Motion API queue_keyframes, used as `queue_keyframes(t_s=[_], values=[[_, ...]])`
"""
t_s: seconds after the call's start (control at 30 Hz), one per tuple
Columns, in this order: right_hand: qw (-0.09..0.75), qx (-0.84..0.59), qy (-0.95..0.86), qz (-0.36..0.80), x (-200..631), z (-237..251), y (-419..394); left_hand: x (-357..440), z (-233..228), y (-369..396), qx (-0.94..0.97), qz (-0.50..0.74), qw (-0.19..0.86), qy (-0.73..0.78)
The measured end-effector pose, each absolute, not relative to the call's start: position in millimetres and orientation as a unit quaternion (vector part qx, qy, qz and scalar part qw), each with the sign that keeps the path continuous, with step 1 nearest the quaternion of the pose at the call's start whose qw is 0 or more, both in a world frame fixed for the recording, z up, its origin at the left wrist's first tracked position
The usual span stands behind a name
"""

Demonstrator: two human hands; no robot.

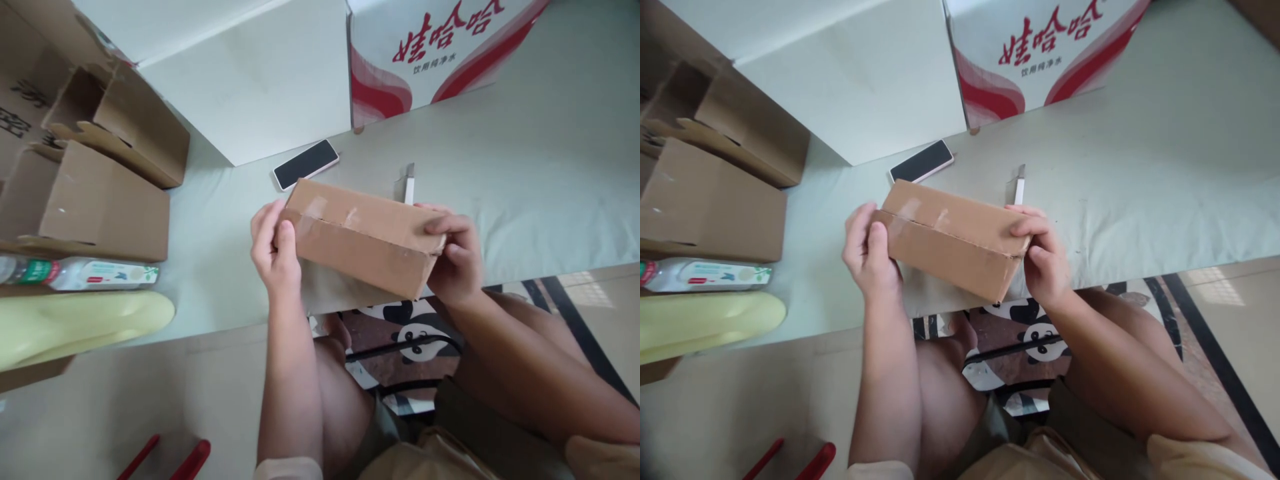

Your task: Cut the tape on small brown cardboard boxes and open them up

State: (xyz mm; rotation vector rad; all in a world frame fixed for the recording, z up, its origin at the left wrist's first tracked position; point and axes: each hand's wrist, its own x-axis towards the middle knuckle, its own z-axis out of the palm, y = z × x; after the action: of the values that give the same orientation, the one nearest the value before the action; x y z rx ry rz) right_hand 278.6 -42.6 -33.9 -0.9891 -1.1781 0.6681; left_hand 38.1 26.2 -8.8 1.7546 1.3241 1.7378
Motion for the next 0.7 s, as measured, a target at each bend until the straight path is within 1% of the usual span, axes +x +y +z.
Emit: queue_keyframes(t_s=[0.2, 0.3, 0.37, 0.43, 0.5, 0.57, 0.63, 0.7], values=[[0.679, -0.413, -0.517, 0.317, 283.0, -28.1, -38.8, 35.0, -2.2, 23.6, 0.647, 0.596, 0.134, 0.456], [0.689, -0.434, -0.508, 0.281, 292.9, -27.5, -35.9, 28.0, -2.2, 24.7, 0.635, 0.601, 0.134, 0.467], [0.647, -0.503, -0.518, 0.246, 299.9, -27.2, -34.8, 21.6, -3.3, 26.6, 0.603, 0.615, 0.155, 0.484], [0.571, -0.576, -0.537, 0.232, 304.3, -25.5, -35.2, 16.1, -3.9, 28.1, 0.545, 0.637, 0.192, 0.51], [0.503, -0.598, -0.556, 0.285, 304.9, -22.9, -37.1, 13.1, -3.5, 28.1, 0.485, 0.656, 0.216, 0.537], [0.465, -0.562, -0.565, 0.386, 302.0, -21.2, -40.0, 12.6, -2.8, 26.7, 0.461, 0.654, 0.217, 0.559], [0.46, -0.518, -0.558, 0.457, 297.7, -22.3, -43.4, 12.4, -3.7, 25.4, 0.471, 0.638, 0.211, 0.571], [0.5, -0.504, -0.547, 0.444, 294.1, -26.3, -46.5, 11.2, -7.9, 26.1, 0.505, 0.606, 0.231, 0.57]])
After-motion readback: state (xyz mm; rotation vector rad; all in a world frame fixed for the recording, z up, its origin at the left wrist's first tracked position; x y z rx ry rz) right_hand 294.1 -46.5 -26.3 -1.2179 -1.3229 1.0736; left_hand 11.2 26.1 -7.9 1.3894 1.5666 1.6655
